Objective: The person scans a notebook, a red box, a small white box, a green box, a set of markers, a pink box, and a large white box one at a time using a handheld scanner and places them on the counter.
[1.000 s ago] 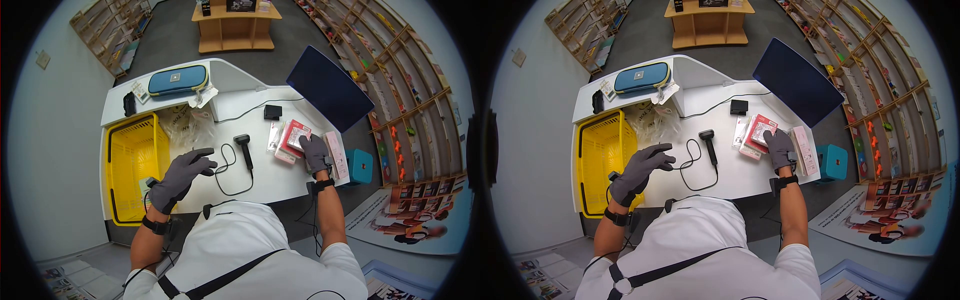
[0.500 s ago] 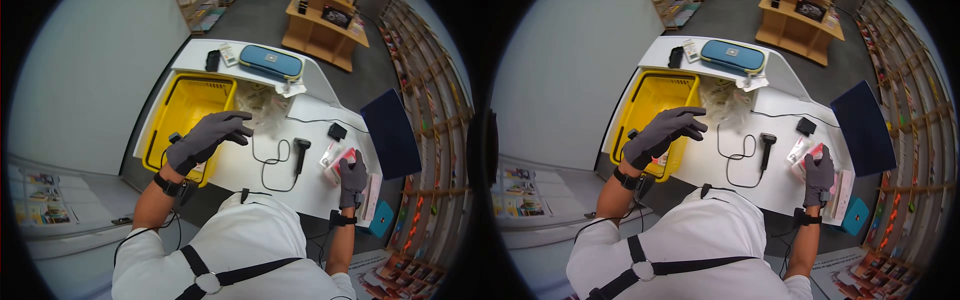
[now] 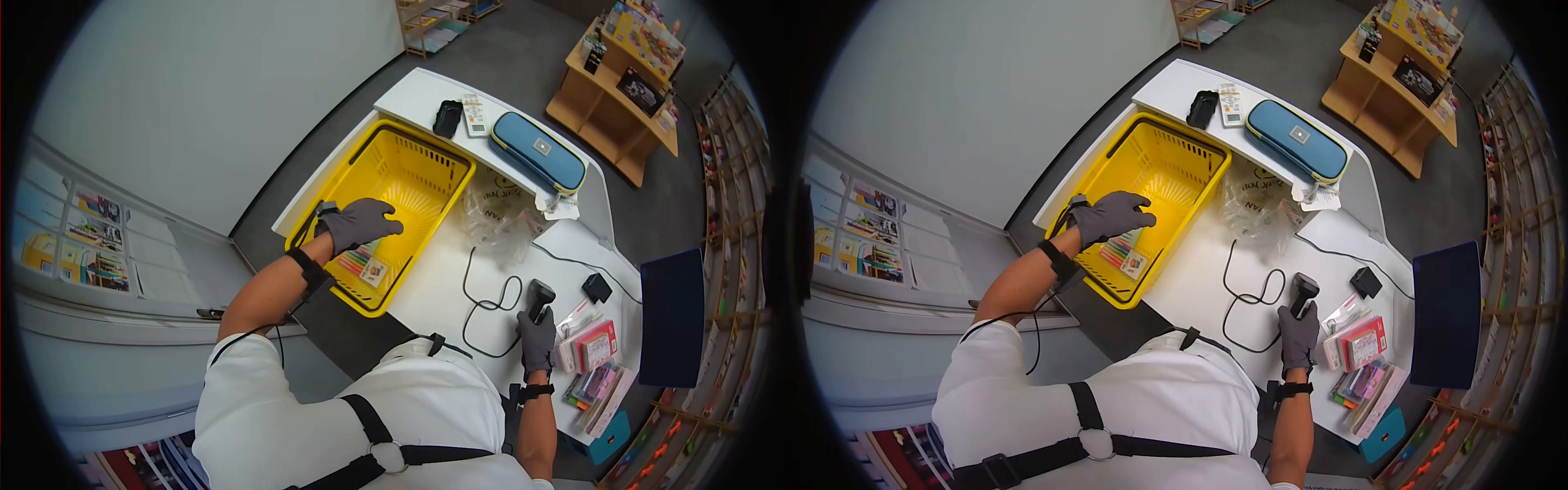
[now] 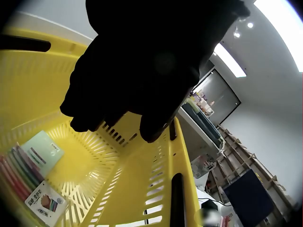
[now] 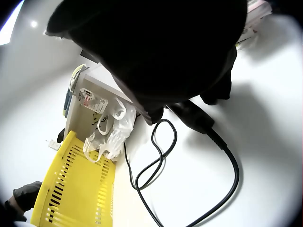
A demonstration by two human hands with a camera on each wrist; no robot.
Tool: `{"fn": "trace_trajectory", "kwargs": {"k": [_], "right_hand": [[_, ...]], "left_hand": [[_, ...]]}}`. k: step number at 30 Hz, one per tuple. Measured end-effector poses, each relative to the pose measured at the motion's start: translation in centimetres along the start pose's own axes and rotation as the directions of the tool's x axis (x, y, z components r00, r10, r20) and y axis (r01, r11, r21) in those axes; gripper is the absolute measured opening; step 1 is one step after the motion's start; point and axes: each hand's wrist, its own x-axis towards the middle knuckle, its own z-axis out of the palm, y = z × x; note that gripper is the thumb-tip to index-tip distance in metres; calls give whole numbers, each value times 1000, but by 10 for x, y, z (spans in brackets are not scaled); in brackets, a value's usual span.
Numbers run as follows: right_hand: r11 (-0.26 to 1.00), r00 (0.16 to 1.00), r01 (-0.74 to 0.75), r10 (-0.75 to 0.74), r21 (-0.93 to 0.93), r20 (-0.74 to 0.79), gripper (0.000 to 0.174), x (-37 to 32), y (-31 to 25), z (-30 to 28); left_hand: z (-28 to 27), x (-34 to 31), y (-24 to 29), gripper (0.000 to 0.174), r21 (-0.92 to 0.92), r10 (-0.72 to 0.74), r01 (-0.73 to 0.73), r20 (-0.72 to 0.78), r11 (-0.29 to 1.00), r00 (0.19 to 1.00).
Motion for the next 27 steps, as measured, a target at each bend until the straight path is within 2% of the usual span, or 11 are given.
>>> {"fn": "trace_trajectory", "kwargs": {"k": [3, 4, 7, 8, 11, 12, 15, 16, 19, 24, 27], "right_hand": [[1000, 999, -17, 17, -1, 34, 49, 4, -12, 4], [1000, 999, -23, 24, -20, 42, 44, 6, -16, 4], [999, 999, -17, 19, -44, 30, 39, 11, -18, 6], [999, 1000, -9, 10, -44, 11, 38, 14, -17, 8], [998, 1000, -13, 13, -67, -5, 37, 23, -10, 14], [996, 1000, -27, 26, -84, -10, 36, 25, -7, 15], [994, 999, -35, 34, -103, -17, 35, 29, 5, 12], [996, 1000, -22, 21, -90, -21, 35, 31, 5, 13], [997, 999, -28, 25, -75, -37, 35, 28, 0, 16], [997, 997, -58, 55, -58, -50, 38, 28, 4, 18], [995, 997, -69, 66, -65, -49, 39, 34, 11, 20]], "left_hand": [[35, 23, -44, 83, 163, -18, 32, -89, 986, 996], [42, 29, -51, 83, 157, -21, 36, -93, 987, 995], [51, 42, -61, 89, 194, -284, 263, 87, 945, 955], [47, 44, -55, 89, 186, -286, 267, 84, 946, 955], [41, 48, -36, 112, 246, -387, 325, 273, 913, 881], [45, 54, -34, 112, 240, -388, 327, 278, 914, 879], [61, 65, -29, 110, 477, -386, 247, 220, 844, 896], [67, 68, -35, 110, 477, -390, 249, 222, 843, 894], [88, 73, -52, 107, 445, -405, 336, 68, 830, 912], [74, 79, -51, 110, 379, -441, 382, 77, 843, 894], [68, 99, -61, 107, 185, -401, 359, 313, 915, 861]]}}
